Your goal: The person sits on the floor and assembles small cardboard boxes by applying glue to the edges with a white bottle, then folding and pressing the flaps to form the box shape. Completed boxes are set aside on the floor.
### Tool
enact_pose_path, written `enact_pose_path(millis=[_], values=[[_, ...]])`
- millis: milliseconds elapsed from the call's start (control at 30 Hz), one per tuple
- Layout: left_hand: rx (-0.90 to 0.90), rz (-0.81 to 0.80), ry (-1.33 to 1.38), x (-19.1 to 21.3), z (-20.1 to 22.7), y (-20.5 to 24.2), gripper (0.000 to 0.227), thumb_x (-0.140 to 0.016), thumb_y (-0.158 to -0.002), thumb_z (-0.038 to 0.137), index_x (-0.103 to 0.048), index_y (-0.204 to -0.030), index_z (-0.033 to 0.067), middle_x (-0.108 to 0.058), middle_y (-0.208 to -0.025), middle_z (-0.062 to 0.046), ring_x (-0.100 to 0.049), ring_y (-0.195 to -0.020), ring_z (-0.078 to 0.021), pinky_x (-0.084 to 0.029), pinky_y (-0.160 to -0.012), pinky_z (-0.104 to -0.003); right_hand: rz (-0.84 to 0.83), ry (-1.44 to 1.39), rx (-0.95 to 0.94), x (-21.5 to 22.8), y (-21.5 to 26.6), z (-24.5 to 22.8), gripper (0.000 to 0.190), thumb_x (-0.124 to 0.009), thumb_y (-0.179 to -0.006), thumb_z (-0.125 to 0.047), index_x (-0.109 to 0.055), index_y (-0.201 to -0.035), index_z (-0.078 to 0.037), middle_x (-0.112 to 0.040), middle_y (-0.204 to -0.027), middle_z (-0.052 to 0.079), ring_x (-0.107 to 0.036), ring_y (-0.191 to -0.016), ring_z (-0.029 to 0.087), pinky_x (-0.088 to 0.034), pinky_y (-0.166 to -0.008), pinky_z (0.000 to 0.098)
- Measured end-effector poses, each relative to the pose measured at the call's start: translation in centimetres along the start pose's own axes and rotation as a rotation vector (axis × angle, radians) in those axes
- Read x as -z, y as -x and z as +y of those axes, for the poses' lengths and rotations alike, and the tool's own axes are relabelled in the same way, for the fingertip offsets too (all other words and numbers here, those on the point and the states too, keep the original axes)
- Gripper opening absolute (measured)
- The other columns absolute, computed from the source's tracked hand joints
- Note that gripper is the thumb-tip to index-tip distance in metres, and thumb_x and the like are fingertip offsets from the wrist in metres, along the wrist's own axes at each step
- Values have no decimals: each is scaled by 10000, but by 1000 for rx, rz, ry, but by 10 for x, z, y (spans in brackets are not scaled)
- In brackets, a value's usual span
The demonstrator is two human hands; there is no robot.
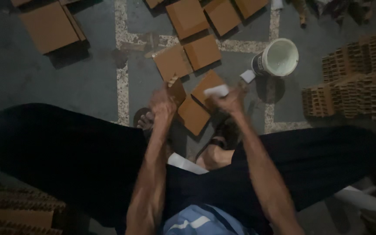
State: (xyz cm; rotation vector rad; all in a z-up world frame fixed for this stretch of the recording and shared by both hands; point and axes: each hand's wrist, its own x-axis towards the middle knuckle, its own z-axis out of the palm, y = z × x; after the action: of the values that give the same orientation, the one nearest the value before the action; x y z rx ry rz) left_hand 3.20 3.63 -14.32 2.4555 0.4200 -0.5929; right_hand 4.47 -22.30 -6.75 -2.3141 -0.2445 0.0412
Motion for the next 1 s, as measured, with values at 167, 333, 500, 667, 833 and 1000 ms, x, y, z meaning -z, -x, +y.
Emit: enact_pose_path(millis=[167, 333, 500, 667, 833, 1000], values=[[23, -3, -26, 40, 29, 33, 596, -746, -906, 210, -469, -1432, 254, -608, -1167, -232, -670, -1071, -430, -569, -849, -522, -12, 89, 105, -39, 7, -12, 230, -828, -865, -293, -820, -1017, -120, -796, -933, 108, -770, -811, 273, -587, -684, 380], [60, -42, -25, 44, 32, 27, 652, -761, -874, 227, -439, -1439, 267, -578, -1176, -225, -677, -1038, -424, -565, -848, -522, -112, 146, 0, -59, -4, 6, 273, -817, -880, -320, -783, -992, -74, -761, -874, 162, -746, -764, 310, -579, -680, 399], [42, 0, -23, 37, 25, 28, 656, -764, -882, 252, -432, -1449, 262, -578, -1177, -233, -671, -1029, -438, -562, -829, -533, -277, 562, -151, -64, 2, 27, 371, -818, -830, -402, -764, -904, -43, -733, -787, 204, -717, -706, 371, -566, -667, 471], [36, 5, -11, 38, 24, 28, 654, -776, -879, 272, -439, -1437, 213, -580, -1184, -247, -669, -1027, -446, -559, -837, -531, -224, 411, -101, -34, 43, 31, 325, -794, -796, -305, -761, -989, -45, -718, -835, 227, -695, -747, 432, -571, -660, 491], [71, -24, -17, 44, 29, 29, 661, -769, -875, 257, -431, -1442, 222, -579, -1183, -245, -678, -1019, -431, -572, -824, -513, -168, 364, -106, -28, 61, 44, 366, -831, -745, -314, -748, -962, -31, -723, -820, 228, -698, -732, 424, -565, -637, 485], [46, -2, 18, 47, 29, 36, 622, -777, -866, 215, -466, -1405, 234, -584, -1192, -244, -673, -1035, -433, -564, -842, -516, -285, 293, -128, -24, 63, 61, 350, -780, -778, -281, -731, -1000, -15, -708, -803, 212, -700, -675, 371, -578, -646, 458]])
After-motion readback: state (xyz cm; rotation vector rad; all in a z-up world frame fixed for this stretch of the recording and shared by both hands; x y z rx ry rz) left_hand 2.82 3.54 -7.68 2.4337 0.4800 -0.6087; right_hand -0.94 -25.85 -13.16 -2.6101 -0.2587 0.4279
